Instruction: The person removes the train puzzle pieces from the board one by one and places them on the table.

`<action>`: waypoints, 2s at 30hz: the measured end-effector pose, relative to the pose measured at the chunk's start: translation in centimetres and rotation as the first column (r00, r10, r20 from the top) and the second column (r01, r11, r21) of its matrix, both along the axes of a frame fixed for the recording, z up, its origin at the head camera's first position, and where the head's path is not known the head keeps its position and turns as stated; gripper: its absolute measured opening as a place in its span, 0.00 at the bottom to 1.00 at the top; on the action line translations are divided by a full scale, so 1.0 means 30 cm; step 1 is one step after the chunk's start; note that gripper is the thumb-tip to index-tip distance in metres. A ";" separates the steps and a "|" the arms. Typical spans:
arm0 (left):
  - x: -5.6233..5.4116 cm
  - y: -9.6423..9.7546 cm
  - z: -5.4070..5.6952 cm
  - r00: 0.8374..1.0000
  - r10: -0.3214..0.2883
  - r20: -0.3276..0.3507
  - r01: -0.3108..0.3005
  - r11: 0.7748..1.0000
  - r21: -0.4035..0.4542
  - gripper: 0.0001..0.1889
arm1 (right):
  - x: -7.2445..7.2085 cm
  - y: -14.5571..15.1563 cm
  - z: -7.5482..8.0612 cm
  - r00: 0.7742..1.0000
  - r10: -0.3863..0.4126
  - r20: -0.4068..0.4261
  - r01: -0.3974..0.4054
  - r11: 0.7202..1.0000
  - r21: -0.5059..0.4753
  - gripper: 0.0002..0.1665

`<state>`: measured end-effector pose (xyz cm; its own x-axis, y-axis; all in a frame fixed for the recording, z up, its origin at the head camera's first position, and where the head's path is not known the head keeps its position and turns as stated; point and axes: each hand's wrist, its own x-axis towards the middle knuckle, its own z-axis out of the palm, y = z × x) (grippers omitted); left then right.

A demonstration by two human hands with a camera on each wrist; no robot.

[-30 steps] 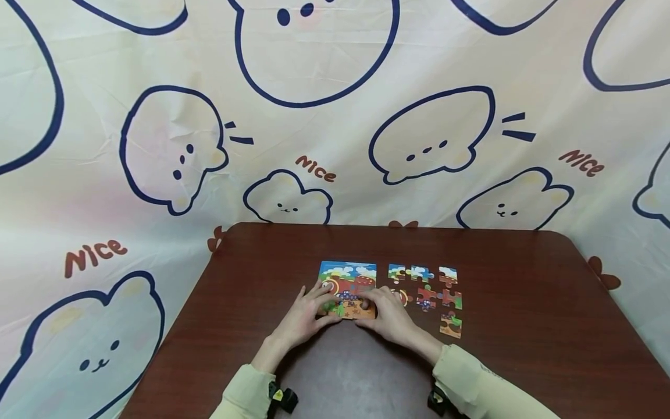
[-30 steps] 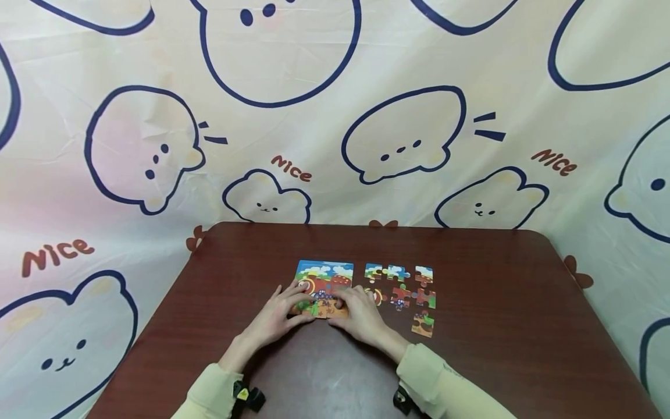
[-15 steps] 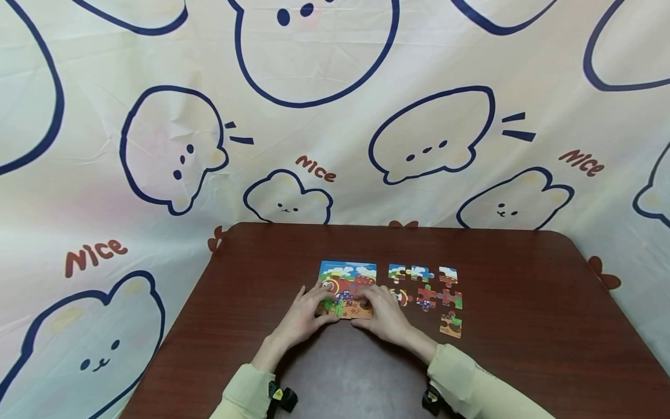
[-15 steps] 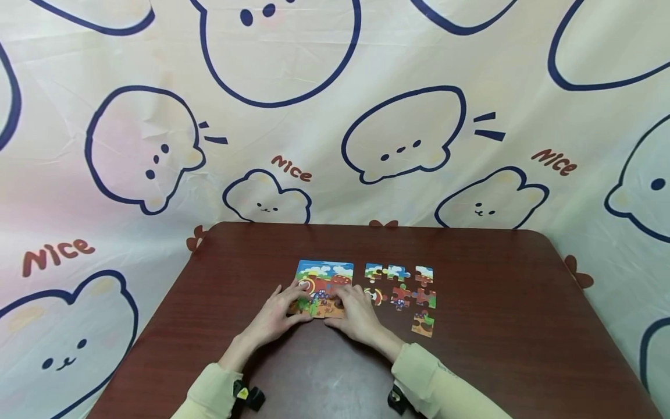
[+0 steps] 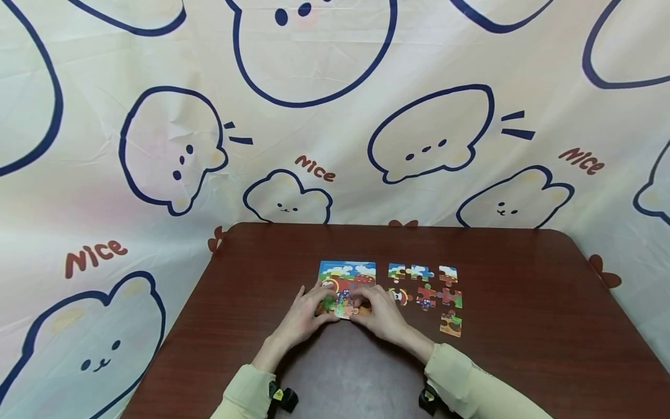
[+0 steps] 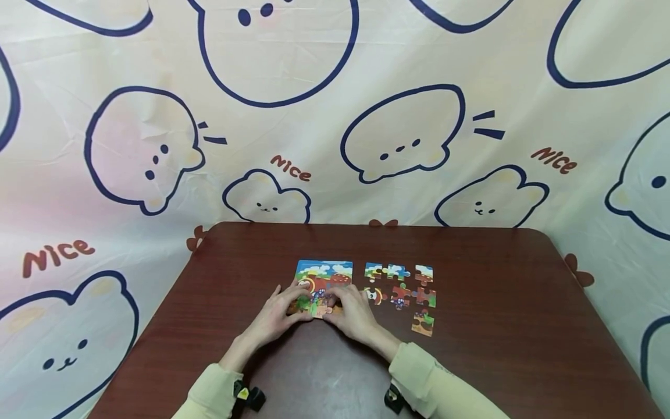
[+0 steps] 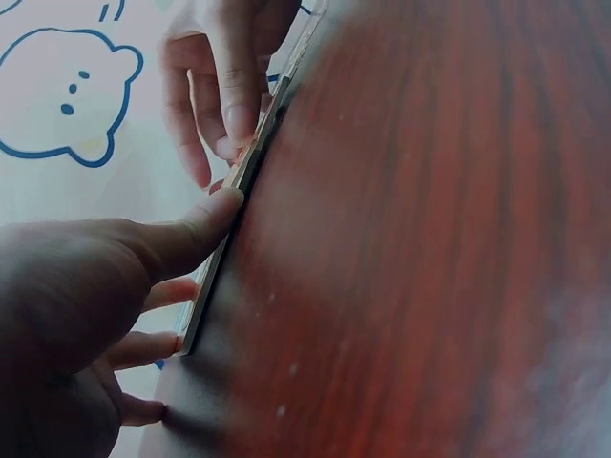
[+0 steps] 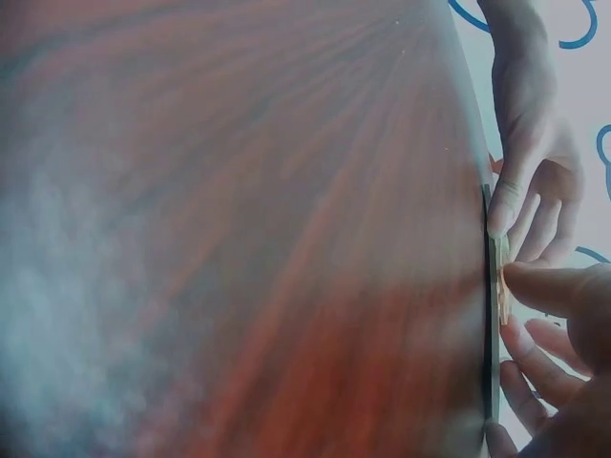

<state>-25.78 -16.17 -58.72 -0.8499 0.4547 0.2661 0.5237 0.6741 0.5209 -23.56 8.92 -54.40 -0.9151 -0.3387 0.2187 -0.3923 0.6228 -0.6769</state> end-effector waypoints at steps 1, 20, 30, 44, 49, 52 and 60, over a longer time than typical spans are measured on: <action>0.001 0.001 -0.001 1.000 0.002 -0.001 -0.002 1.000 0.002 0.23 | 0.001 0.000 0.000 1.000 0.000 0.004 0.001 1.000 -0.003 0.23; 0.015 0.016 0.024 0.998 0.026 0.060 -0.034 0.990 0.134 0.24 | 0.002 0.010 0.016 0.998 -0.021 0.059 0.023 0.999 -0.027 0.27; 0.004 0.012 0.002 0.997 0.034 0.075 -0.042 0.994 0.103 0.26 | -0.002 0.017 0.012 0.999 -0.002 0.045 0.007 0.993 -0.119 0.25; 0.018 -0.004 -0.007 0.996 0.005 -0.085 -0.002 0.999 0.032 0.33 | 0.025 0.169 0.075 0.987 0.022 0.158 0.005 0.986 -0.169 0.22; 0.023 -0.012 0.017 0.986 -0.019 -0.167 0.030 0.997 0.067 0.29 | 0.051 0.262 0.099 0.990 -0.007 0.144 0.026 0.991 -0.132 0.21; 0.018 -0.020 0.018 0.987 -0.013 -0.160 0.020 0.999 0.044 0.28 | 0.070 0.319 0.105 0.993 0.000 0.119 0.014 0.993 -0.116 0.21; 0.068 -0.014 0.137 0.998 0.001 -0.057 0.001 0.999 0.037 0.26 | 0.115 0.438 0.104 0.995 0.012 0.097 -0.004 0.996 -0.084 0.21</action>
